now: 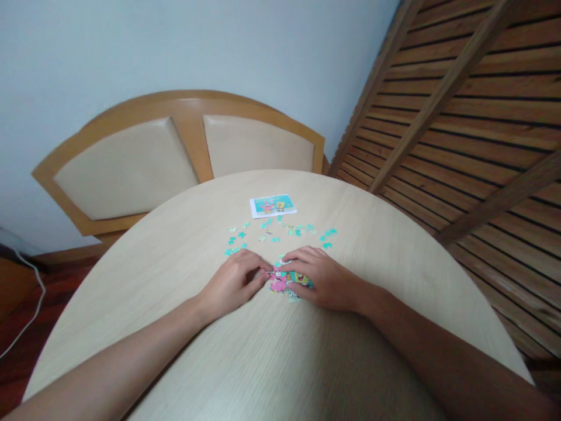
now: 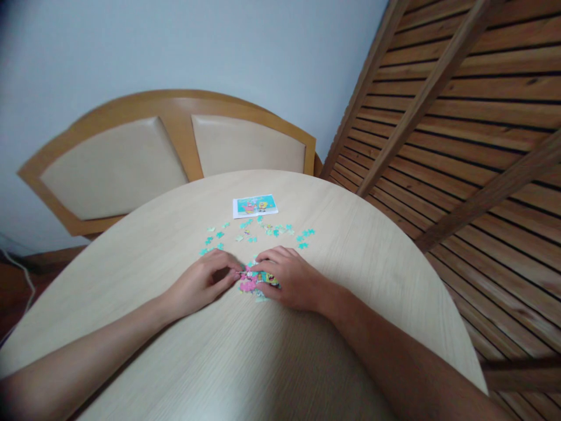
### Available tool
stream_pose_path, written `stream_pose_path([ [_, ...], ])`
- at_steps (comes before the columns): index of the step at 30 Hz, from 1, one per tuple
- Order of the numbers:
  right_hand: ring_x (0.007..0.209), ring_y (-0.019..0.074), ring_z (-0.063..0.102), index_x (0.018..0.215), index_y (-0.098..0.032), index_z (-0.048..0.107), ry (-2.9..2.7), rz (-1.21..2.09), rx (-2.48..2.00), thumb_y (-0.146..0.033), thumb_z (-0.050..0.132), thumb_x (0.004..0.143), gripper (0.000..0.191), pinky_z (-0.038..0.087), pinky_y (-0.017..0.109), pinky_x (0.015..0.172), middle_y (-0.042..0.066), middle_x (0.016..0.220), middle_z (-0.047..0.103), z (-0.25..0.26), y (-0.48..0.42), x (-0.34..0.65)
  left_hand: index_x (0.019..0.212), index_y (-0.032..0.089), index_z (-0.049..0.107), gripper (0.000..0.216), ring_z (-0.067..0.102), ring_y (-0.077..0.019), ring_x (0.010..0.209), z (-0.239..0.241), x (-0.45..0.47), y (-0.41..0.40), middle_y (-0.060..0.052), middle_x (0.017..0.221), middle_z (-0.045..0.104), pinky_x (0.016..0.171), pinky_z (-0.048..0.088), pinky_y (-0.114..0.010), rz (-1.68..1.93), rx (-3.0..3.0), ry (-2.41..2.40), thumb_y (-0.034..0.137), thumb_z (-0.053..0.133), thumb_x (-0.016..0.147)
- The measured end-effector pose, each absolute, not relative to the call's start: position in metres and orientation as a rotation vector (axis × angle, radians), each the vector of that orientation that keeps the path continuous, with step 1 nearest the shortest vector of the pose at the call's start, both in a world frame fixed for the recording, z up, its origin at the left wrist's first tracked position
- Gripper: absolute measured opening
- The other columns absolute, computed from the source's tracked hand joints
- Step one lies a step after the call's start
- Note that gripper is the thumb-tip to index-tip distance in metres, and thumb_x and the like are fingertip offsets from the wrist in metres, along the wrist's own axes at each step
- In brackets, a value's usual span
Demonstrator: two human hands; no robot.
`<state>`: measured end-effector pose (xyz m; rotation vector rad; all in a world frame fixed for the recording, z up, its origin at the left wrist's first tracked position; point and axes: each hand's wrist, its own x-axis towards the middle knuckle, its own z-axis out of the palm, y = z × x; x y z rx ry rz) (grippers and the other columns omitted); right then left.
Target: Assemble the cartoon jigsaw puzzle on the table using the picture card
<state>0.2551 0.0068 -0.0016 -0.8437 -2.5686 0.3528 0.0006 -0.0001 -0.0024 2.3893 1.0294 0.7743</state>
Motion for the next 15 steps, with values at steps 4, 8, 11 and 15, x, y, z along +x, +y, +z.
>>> stream_pose_path([
  [4,0.115,0.0267,0.059,0.124,-0.022,0.069,-2.572,0.362,-0.853,-0.028,0.063,0.093,0.032,0.045,0.047,0.101,0.011,0.124,0.067,-0.0016,0.0064,0.2549,0.096,0.02,0.066,0.013,0.061,-0.0197,0.09,-0.0041,-0.0015,0.001,-0.004,0.091,0.07,0.084,0.047,-0.034,0.804,2.357,1.025,0.023,0.055,0.1],
  [8,0.116,0.0265,0.059,0.124,-0.022,0.068,-2.57,0.369,-0.855,-0.027,0.064,0.093,0.032,0.044,0.046,0.101,0.011,0.125,0.067,-0.0017,0.006,0.2549,0.095,0.02,0.063,0.016,0.06,-0.0197,0.092,-0.0032,-0.0037,0.002,-0.004,0.093,0.068,0.086,0.046,-0.035,0.789,2.404,0.952,0.026,0.051,0.103],
  [11,0.116,0.0265,0.059,0.124,-0.021,0.069,-2.57,0.362,-0.851,-0.027,0.064,0.093,0.032,0.045,0.046,0.101,0.011,0.125,0.067,-0.0017,0.0063,0.2548,0.097,0.02,0.063,0.017,0.059,-0.0197,0.092,-0.0022,-0.0038,0.002,-0.005,0.093,0.067,0.086,0.046,-0.034,0.789,2.424,0.916,0.026,0.049,0.105],
  [15,0.115,0.0264,0.059,0.123,-0.02,0.069,-2.573,0.356,-0.851,-0.026,0.064,0.092,0.032,0.045,0.046,0.101,0.011,0.124,0.067,-0.0012,0.0066,0.2544,0.098,0.02,0.065,0.018,0.06,-0.0197,0.094,-0.0018,-0.0021,0.0023,-0.005,0.095,0.068,0.088,0.046,-0.035,0.783,2.448,0.893,0.026,0.049,0.105],
])
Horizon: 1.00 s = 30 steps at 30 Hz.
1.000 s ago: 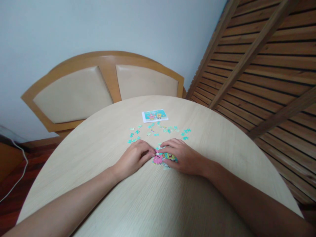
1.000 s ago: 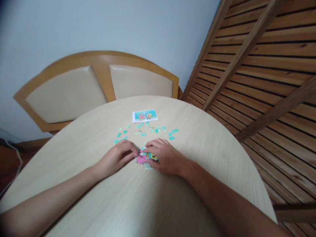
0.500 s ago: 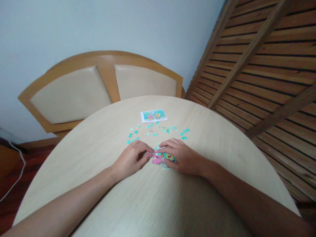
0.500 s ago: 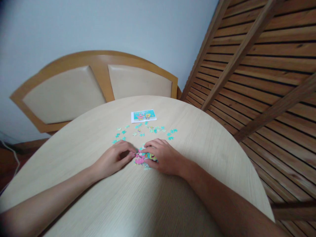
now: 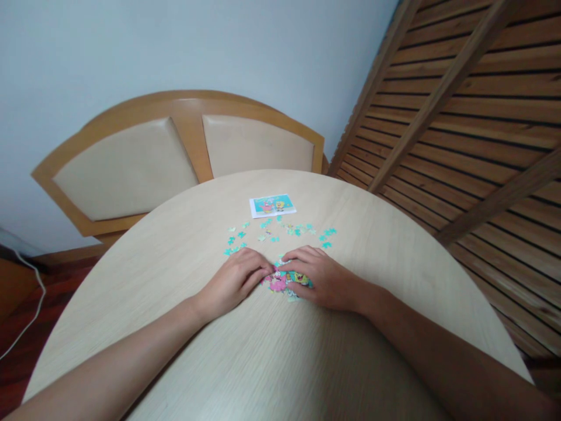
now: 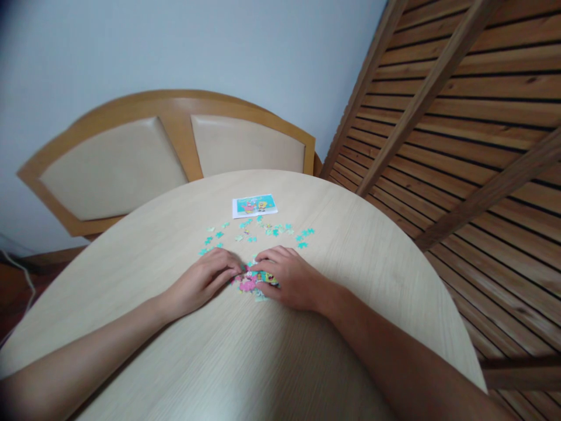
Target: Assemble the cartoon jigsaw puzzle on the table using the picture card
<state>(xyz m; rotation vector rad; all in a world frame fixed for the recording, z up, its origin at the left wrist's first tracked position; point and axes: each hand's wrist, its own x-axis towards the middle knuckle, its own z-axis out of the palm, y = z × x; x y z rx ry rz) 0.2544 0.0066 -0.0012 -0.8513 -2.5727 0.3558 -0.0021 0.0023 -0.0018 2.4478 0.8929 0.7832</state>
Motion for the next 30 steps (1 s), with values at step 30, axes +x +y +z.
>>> stream_pose_path([
  [30,0.116,0.0257,0.058,0.124,-0.023,0.068,-2.561,0.353,-0.847,-0.027,0.064,0.093,0.032,0.044,0.045,0.102,0.01,0.124,0.066,-0.0036,0.007,0.254,0.104,0.023,0.076,0.02,0.065,-0.0209,0.097,-0.0044,0.0018,0.0039,-0.006,0.101,0.073,0.09,0.05,-0.037,0.81,2.474,0.913,0.027,0.057,0.101],
])
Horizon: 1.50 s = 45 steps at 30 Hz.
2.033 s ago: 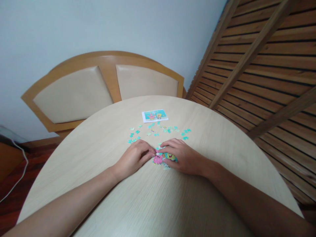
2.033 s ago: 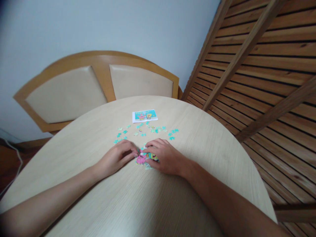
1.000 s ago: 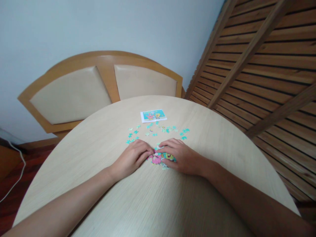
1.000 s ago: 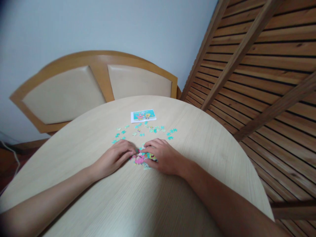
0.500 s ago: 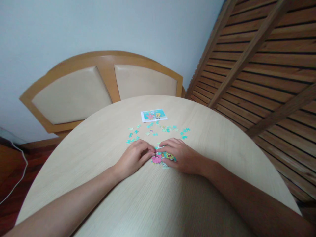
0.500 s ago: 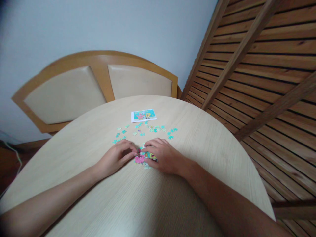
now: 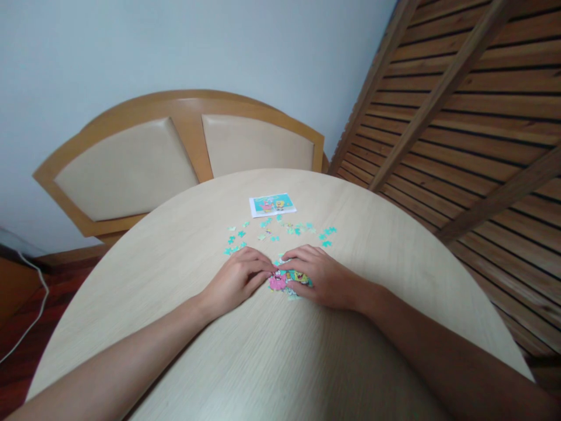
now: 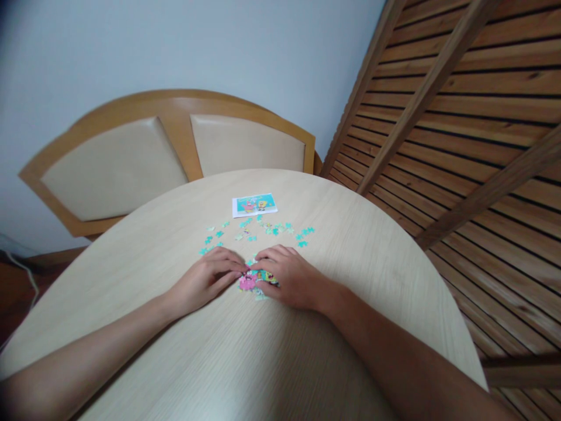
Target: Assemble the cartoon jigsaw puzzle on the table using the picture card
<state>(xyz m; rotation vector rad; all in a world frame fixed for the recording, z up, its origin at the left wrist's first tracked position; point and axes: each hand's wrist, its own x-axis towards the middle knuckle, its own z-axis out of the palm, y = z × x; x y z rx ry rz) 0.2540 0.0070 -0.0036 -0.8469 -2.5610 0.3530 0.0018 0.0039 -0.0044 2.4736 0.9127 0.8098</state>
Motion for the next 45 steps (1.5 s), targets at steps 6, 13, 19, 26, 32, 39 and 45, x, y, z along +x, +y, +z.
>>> stream_pose_path([
  [6,0.117,0.0264,0.058,0.124,-0.023,0.069,-2.571,0.372,-0.868,-0.027,0.063,0.093,0.032,0.044,0.046,0.102,0.011,0.124,0.067,0.0,0.005,0.254,0.11,0.027,0.076,0.02,0.063,-0.0211,0.102,-0.007,0.0,0.004,-0.006,0.105,0.072,0.093,0.05,-0.038,0.786,2.481,0.912,0.027,0.058,0.101],
  [13,0.118,0.0264,0.058,0.125,-0.023,0.068,-2.577,0.376,-0.866,-0.028,0.063,0.094,0.032,0.044,0.046,0.103,0.01,0.126,0.066,0.0,0.006,0.254,0.111,0.024,0.073,0.02,0.061,-0.0211,0.104,-0.005,-0.003,0.004,-0.006,0.11,0.069,0.095,0.048,-0.039,0.762,2.512,0.916,0.025,0.055,0.102],
  [19,0.119,0.0266,0.057,0.128,-0.022,0.067,-2.593,0.389,-0.866,-0.033,0.061,0.097,0.033,0.044,0.047,0.103,0.011,0.128,0.065,0.001,0.005,0.256,0.11,0.022,0.068,0.018,0.062,-0.0231,0.103,0.008,-0.015,0.002,-0.007,0.11,0.069,0.097,0.049,-0.043,0.705,2.541,1.011,0.03,0.064,0.095],
  [26,0.12,0.0264,0.057,0.127,-0.023,0.066,-2.585,0.38,-0.839,-0.033,0.06,0.098,0.031,0.044,0.047,0.103,0.012,0.129,0.064,0.001,0.005,0.256,0.105,0.022,0.068,0.013,0.061,-0.0245,0.105,0.014,-0.017,-0.004,-0.008,0.114,0.065,0.097,0.049,-0.043,0.555,2.582,1.007,0.025,0.066,0.093],
  [32,0.12,0.0271,0.056,0.126,-0.022,0.066,-2.572,0.36,-0.818,-0.032,0.06,0.097,0.031,0.045,0.047,0.103,0.013,0.129,0.063,-0.001,0.006,0.256,0.1,0.021,0.065,0.005,0.061,-0.0234,0.102,0.01,-0.018,-0.002,-0.007,0.11,0.066,0.095,0.048,-0.041,0.556,2.509,0.982,0.024,0.063,0.096],
  [39,0.121,0.0272,0.056,0.126,-0.022,0.066,-2.582,0.377,-0.774,-0.036,0.061,0.096,0.034,0.043,0.048,0.105,0.013,0.132,0.063,0.001,0.005,0.255,0.101,0.022,0.064,0.009,0.061,-0.0223,0.098,0.006,-0.02,0.003,-0.005,0.103,0.069,0.092,0.046,-0.039,0.57,2.492,0.973,0.029,0.066,0.096],
  [45,0.131,0.0301,0.049,0.134,-0.027,0.064,-2.654,0.402,-0.73,-0.039,0.068,0.09,0.046,0.038,0.053,0.11,0.011,0.143,0.058,-0.002,0.003,0.254,0.101,0.022,0.066,0.008,0.062,-0.0216,0.096,0.004,-0.016,0.002,-0.005,0.099,0.07,0.09,0.048,-0.038,0.611,2.453,0.999,0.029,0.065,0.097],
])
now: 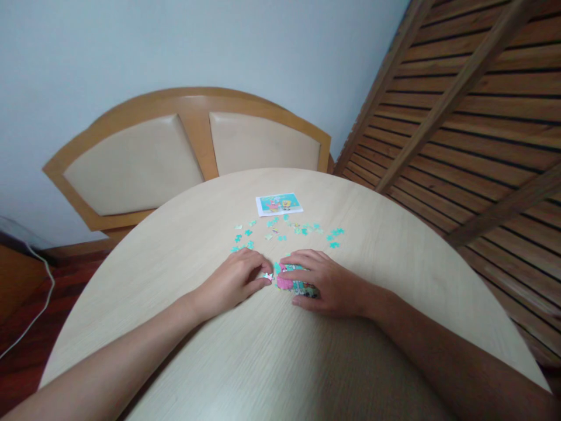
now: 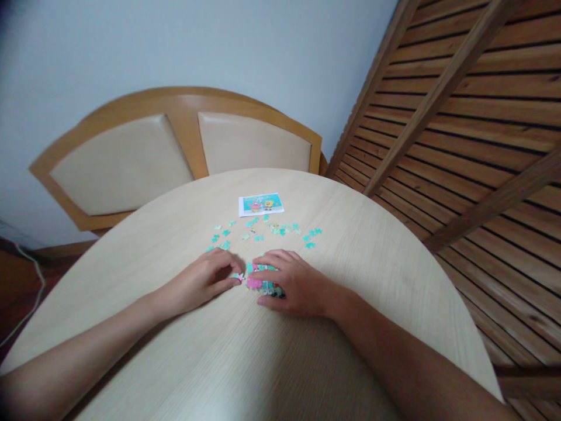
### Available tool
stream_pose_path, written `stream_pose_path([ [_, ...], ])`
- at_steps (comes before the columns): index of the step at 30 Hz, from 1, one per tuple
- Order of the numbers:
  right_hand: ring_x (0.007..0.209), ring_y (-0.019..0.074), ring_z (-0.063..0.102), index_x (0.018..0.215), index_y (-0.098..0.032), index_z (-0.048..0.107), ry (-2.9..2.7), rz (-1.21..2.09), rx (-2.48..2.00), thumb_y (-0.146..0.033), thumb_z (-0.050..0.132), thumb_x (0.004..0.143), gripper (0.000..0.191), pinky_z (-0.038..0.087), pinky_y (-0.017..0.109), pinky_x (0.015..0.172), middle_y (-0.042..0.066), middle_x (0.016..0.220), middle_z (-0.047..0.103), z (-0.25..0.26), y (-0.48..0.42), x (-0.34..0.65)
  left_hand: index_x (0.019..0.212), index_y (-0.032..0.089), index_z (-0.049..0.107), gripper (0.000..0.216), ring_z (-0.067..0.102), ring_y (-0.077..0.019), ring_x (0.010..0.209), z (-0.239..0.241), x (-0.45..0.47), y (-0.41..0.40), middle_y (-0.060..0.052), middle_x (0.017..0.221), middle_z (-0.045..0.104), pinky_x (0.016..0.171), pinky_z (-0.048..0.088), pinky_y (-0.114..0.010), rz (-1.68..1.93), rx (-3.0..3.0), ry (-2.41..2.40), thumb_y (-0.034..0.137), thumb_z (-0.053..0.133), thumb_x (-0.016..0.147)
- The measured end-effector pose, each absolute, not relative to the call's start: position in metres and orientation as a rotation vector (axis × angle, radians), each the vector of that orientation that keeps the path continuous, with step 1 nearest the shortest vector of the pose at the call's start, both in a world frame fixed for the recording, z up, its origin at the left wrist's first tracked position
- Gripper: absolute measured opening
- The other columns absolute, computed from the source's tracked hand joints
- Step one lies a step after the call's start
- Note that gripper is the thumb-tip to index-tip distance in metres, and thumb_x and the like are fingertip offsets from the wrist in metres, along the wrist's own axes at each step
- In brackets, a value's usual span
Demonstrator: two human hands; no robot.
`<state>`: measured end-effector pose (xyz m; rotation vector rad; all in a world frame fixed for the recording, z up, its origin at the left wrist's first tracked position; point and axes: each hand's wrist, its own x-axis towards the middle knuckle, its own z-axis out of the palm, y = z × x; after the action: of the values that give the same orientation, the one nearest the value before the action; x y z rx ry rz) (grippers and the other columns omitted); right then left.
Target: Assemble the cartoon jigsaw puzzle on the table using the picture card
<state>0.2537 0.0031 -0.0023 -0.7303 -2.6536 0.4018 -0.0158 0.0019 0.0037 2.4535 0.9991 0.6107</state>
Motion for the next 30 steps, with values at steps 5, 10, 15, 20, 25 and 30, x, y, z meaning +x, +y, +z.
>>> stream_pose_path([
  [5,0.131,0.03,0.049,0.138,-0.029,0.061,-2.663,0.411,-0.728,-0.039,0.07,0.088,0.051,0.038,0.053,0.11,0.01,0.141,0.06,-0.0025,0.0027,0.2533,0.103,0.022,0.066,0.013,0.062,-0.0225,0.094,-0.0007,-0.013,0.0022,-0.005,0.096,0.07,0.087,0.048,-0.038,0.652,2.463,1.052,0.033,0.065,0.097],
  [10,0.132,0.0297,0.048,0.139,-0.03,0.06,-2.668,0.408,-0.742,-0.04,0.07,0.089,0.052,0.037,0.053,0.112,0.009,0.141,0.059,-0.0024,0.0026,0.2535,0.103,0.022,0.067,0.016,0.062,-0.023,0.095,-0.0035,-0.0111,0.0037,-0.005,0.097,0.071,0.087,0.047,-0.038,0.667,2.499,1.03,0.037,0.064,0.098],
  [15,0.132,0.0298,0.048,0.14,-0.029,0.06,-2.671,0.418,-0.75,-0.04,0.07,0.088,0.053,0.037,0.053,0.111,0.009,0.142,0.059,-0.003,0.0027,0.2536,0.101,0.021,0.067,0.016,0.063,-0.0225,0.095,-0.0001,-0.0088,0.0022,-0.005,0.096,0.071,0.087,0.046,-0.037,0.663,2.531,1.002,0.036,0.065,0.097],
  [20,0.132,0.0293,0.048,0.139,-0.029,0.06,-2.67,0.44,-0.758,-0.04,0.071,0.088,0.054,0.037,0.052,0.112,0.009,0.142,0.059,-0.0013,0.0022,0.2533,0.099,0.021,0.067,0.015,0.062,-0.0229,0.097,0.0035,-0.0085,0.0005,-0.005,0.098,0.071,0.089,0.046,-0.039,0.66,2.579,0.993,0.035,0.063,0.098],
  [25,0.132,0.0298,0.048,0.138,-0.028,0.061,-2.673,0.429,-0.756,-0.039,0.071,0.088,0.053,0.037,0.052,0.111,0.01,0.142,0.059,0.0002,0.0022,0.253,0.098,0.02,0.067,0.017,0.062,-0.023,0.097,0.0048,-0.0084,-0.0004,-0.006,0.099,0.071,0.09,0.046,-0.039,0.632,2.623,0.987,0.035,0.061,0.099],
  [30,0.132,0.0299,0.048,0.138,-0.028,0.061,-2.696,0.427,-0.765,-0.042,0.069,0.089,0.052,0.036,0.052,0.112,0.01,0.143,0.058,-0.0008,0.0031,0.2531,0.099,0.02,0.068,0.018,0.061,-0.0234,0.097,0.0057,-0.007,-0.0015,-0.006,0.099,0.07,0.089,0.046,-0.039,0.604,2.669,0.993,0.035,0.059,0.101],
])
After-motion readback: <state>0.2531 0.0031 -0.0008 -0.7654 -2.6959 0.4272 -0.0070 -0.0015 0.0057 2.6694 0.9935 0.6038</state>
